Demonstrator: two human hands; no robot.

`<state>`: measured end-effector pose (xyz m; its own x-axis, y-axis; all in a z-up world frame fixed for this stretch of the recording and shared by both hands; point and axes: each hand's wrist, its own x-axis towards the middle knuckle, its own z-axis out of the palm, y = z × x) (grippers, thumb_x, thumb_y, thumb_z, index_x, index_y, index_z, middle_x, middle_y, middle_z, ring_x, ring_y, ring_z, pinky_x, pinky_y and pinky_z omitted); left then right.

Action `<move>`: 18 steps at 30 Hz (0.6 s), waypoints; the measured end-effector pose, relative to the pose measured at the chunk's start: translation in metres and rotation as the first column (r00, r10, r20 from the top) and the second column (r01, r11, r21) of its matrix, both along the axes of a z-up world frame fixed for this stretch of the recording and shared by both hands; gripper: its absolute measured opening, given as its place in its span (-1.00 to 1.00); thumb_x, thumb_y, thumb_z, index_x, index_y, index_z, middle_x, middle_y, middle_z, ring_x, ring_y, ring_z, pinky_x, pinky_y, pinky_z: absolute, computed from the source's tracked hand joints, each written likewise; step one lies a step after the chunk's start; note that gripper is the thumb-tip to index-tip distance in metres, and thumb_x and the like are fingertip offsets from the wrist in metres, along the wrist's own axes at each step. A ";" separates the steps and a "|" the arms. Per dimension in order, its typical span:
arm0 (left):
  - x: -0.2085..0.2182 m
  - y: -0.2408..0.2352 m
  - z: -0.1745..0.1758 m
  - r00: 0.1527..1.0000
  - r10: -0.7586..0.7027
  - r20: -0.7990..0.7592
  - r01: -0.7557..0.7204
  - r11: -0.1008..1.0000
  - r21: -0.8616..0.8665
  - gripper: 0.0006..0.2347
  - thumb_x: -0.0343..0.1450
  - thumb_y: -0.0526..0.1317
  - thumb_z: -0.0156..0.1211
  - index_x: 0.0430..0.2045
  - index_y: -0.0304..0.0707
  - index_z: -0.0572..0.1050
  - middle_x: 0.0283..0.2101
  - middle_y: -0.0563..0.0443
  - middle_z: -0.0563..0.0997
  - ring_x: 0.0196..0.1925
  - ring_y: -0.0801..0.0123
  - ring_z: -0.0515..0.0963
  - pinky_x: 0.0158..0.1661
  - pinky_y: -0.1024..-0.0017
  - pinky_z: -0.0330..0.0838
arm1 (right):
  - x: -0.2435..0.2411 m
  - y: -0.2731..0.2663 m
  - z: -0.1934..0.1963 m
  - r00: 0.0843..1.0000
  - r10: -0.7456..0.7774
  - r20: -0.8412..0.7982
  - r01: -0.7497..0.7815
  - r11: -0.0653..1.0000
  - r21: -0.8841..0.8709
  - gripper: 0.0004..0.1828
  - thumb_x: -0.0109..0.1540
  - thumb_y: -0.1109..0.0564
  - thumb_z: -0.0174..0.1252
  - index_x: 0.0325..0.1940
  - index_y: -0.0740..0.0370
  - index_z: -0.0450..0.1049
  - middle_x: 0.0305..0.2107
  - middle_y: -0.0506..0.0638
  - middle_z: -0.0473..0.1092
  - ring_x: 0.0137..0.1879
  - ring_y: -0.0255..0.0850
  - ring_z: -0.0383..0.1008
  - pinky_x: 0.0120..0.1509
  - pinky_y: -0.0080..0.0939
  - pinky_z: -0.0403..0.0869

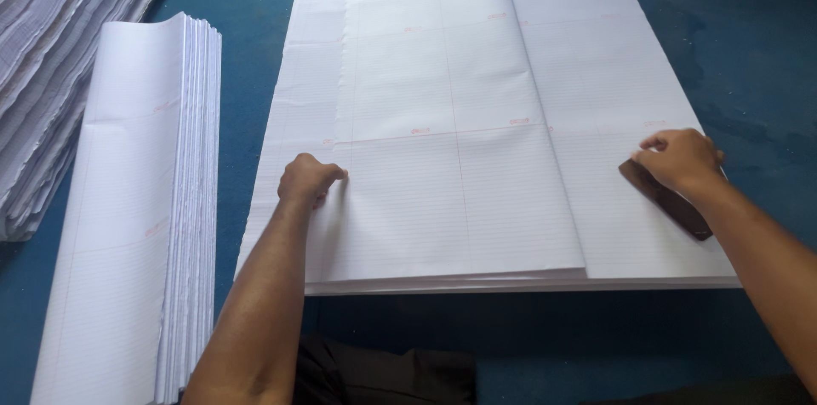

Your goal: The person folds large lined paper sheets in half and then in half again, using a small wooden block to press the creases. The folded sheets are stacked on the floor.

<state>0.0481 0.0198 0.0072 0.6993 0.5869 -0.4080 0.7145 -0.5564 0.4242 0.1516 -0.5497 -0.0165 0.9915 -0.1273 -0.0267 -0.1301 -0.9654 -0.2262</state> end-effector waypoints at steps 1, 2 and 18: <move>0.006 0.001 -0.002 0.999 -0.016 0.038 0.014 0.998 0.054 -0.68 0.27 -0.03 0.44 -0.38 -0.35 0.62 -0.35 -0.19 0.69 -0.37 0.18 0.68 -0.35 0.29 0.54 | 0.006 0.009 0.004 1.000 0.025 0.000 -0.025 0.997 0.071 -0.61 0.21 -0.08 0.32 0.04 0.12 0.64 -0.09 0.12 0.58 0.13 0.01 0.51 0.37 0.17 0.28; 0.012 0.003 -0.006 0.997 -0.035 0.075 0.027 0.994 0.108 -0.66 0.26 -0.01 0.44 -0.34 -0.34 0.60 -0.32 -0.20 0.69 -0.31 0.16 0.68 -0.29 0.26 0.55 | 0.012 0.018 0.007 0.999 0.051 0.001 -0.050 0.989 0.142 -0.59 0.22 -0.08 0.29 0.07 0.16 0.61 -0.05 0.15 0.56 0.13 0.03 0.53 0.32 0.11 0.38; 0.100 0.018 -0.023 0.941 -0.080 0.330 0.047 0.993 0.107 -0.64 0.36 -0.08 0.37 -0.13 -0.44 0.55 -0.12 -0.30 0.64 -0.10 0.09 0.63 -0.07 0.21 0.53 | 0.072 0.154 0.047 0.997 0.060 -0.058 -0.036 0.936 0.349 -0.40 0.32 -0.04 0.13 0.39 0.28 0.29 0.04 0.23 0.48 -0.04 -0.08 0.59 0.18 -0.04 0.48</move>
